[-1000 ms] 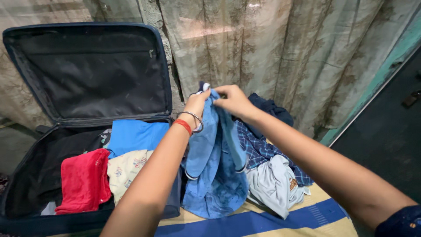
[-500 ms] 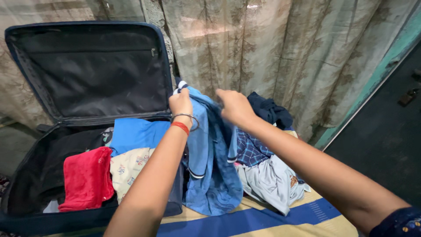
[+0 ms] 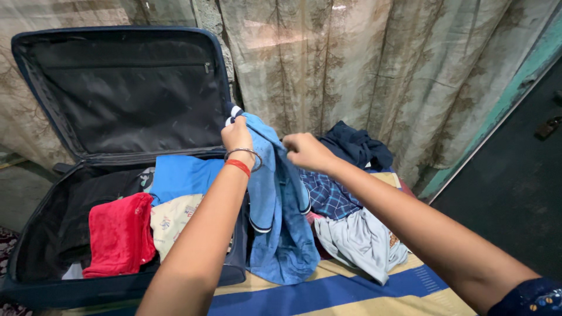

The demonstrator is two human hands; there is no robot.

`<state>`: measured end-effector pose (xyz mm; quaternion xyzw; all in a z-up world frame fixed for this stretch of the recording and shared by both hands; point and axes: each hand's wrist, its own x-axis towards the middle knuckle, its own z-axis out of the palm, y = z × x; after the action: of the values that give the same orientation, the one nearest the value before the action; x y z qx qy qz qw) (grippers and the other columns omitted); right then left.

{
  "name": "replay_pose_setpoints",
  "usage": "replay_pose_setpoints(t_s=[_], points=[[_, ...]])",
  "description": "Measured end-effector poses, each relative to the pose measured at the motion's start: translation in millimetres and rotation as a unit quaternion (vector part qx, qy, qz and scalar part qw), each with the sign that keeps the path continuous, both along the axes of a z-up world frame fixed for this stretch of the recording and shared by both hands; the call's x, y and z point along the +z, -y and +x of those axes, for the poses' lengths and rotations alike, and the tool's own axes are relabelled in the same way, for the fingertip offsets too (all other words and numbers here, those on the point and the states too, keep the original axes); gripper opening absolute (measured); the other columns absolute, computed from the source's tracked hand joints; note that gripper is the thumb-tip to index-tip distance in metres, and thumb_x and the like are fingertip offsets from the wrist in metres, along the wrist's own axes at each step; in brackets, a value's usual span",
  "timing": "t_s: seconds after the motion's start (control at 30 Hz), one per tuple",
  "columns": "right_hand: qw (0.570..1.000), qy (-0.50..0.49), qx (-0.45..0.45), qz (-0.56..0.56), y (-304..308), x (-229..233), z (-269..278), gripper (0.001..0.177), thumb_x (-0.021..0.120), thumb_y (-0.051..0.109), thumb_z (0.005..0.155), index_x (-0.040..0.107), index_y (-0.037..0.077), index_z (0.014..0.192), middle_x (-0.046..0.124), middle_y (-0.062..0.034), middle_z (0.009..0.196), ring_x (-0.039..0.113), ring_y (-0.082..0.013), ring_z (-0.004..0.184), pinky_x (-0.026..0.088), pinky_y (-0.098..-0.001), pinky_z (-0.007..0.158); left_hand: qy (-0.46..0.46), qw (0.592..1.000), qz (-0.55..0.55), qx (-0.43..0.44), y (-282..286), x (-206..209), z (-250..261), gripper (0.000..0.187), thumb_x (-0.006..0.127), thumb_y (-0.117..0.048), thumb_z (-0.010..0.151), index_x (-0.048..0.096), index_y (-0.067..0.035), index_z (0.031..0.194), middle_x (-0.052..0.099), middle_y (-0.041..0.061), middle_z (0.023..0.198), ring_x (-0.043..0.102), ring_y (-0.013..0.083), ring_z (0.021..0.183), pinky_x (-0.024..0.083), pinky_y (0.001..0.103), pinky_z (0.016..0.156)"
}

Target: The person packs various items of clothing into a suitcase by hand, including folding and smoothing a blue shirt, beige patterned shorts, a checkered shirt, and a yellow striped garment.

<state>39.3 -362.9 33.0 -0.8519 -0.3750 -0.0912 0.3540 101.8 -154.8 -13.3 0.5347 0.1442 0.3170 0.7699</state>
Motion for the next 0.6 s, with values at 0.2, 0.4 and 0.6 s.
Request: replay_pose_setpoints(t_s=[0.2, 0.4, 0.6], points=[[0.988, -0.034, -0.081, 0.13, -2.9, 2.9, 15.3, 0.018, 0.057, 0.006, 0.086, 0.073, -0.001, 0.089, 0.07, -0.0165, 0.076, 0.066, -0.0236, 0.071, 0.052, -0.0376, 0.064, 0.003, 1.0, 0.02, -0.002, -11.8, -3.9, -4.6, 0.031, 0.066, -0.022, 0.089, 0.065, 0.004, 0.072, 0.057, 0.0, 0.065, 0.049, 0.0104, 0.06, 0.04, 0.033, 0.056], [0.935, -0.304, 0.138, 0.12, -23.0, 20.2, -22.8, 0.029, 0.059, 0.004, 0.084, 0.07, 0.012, 0.11, 0.073, -0.0001, 0.088, 0.067, -0.0091, 0.065, 0.053, -0.0234, 0.054, -0.035, 0.994, 0.044, -0.091, -17.1, 0.8, -4.5, 0.029, 0.063, -0.024, 0.088, 0.063, -0.001, 0.071, 0.05, -0.002, 0.063, 0.042, 0.011, 0.057, 0.034, 0.034, 0.054], [0.958, -0.154, -0.001, 0.24, -8.8, 11.4, -11.3, 0.05, 0.084, 0.018, 0.086, 0.064, 0.0, 0.128, 0.068, -0.0145, 0.109, 0.063, -0.0141, 0.087, 0.054, -0.0267, 0.074, -0.011, 0.982, 0.103, -0.158, -16.8, 16.2, -26.9, 0.035, 0.057, -0.03, 0.094, 0.064, 0.001, 0.08, 0.053, 0.0, 0.071, 0.046, 0.0105, 0.066, 0.038, 0.032, 0.061]])
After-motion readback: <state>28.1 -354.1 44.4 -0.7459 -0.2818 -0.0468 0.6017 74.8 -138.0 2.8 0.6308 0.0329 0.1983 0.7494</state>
